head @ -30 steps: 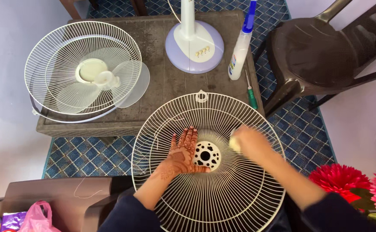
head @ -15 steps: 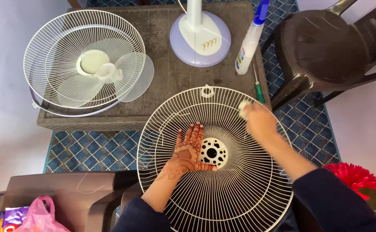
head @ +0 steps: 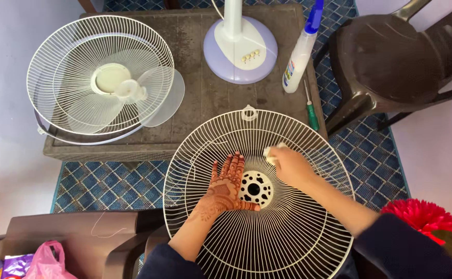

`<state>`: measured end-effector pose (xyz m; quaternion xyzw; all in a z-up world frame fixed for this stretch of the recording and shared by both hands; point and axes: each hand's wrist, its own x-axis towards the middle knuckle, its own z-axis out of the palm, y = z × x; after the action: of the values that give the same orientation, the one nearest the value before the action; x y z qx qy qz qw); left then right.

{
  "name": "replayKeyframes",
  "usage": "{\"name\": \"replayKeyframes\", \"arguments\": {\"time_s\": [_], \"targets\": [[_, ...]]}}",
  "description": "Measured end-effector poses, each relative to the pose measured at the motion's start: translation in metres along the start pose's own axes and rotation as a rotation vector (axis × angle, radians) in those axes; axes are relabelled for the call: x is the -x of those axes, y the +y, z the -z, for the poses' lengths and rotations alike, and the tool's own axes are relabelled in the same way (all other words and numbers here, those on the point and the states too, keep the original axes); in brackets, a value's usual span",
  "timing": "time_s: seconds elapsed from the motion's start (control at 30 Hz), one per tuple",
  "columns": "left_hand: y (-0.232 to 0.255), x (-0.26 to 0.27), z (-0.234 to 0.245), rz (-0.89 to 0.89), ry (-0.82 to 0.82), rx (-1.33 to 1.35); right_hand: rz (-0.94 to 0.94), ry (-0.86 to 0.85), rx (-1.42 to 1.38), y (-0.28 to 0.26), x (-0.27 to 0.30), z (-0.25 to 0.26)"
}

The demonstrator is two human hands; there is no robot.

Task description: The person cleans a disassembled electric fan using a cloth and spray cleaner. They wipe the fan base, motor housing, and both sides of the front grille, then wrap the power cord around the motor housing. The fan remains disassembled throughout the clip.

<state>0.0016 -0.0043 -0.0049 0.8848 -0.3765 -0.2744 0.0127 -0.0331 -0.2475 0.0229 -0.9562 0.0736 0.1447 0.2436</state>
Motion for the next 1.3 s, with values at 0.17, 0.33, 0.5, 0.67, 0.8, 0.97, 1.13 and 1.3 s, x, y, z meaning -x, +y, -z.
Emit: {"name": "replayKeyframes", "arguments": {"time_s": [0.17, 0.33, 0.5, 0.67, 0.8, 0.97, 1.13, 1.3], "targets": [[-0.002, -0.002, -0.009, -0.050, 0.091, -0.005, 0.057, 0.271, 0.165, 0.003, 0.013, 0.023], [-0.004, -0.005, -0.007, -0.049, 0.043, 0.024, -0.202, -0.096, 0.269, -0.013, 0.058, 0.000], [-0.002, -0.003, -0.007, -0.048, 0.071, 0.023, 0.098, -0.896, 0.211, 0.011, 0.100, 0.003], [0.001, 0.000, -0.004, -0.029, 0.026, 0.018, -0.352, -0.157, 0.247, 0.004, 0.090, 0.019], [0.002, 0.002, 0.001, -0.041, 0.030, -0.004, -0.478, -0.462, -0.179, -0.033, 0.118, -0.009], [0.001, 0.001, 0.012, -0.029, -0.060, -0.076, 0.076, -0.265, -0.055, -0.039, 0.111, 0.004], [-0.023, 0.006, 0.024, 0.014, -0.118, -0.078, 0.170, 0.297, 0.405, -0.052, 0.061, -0.020], [-0.032, 0.006, 0.016, 0.034, -0.188, -0.143, 0.052, -0.218, 0.426, -0.069, 0.087, -0.066]]}}
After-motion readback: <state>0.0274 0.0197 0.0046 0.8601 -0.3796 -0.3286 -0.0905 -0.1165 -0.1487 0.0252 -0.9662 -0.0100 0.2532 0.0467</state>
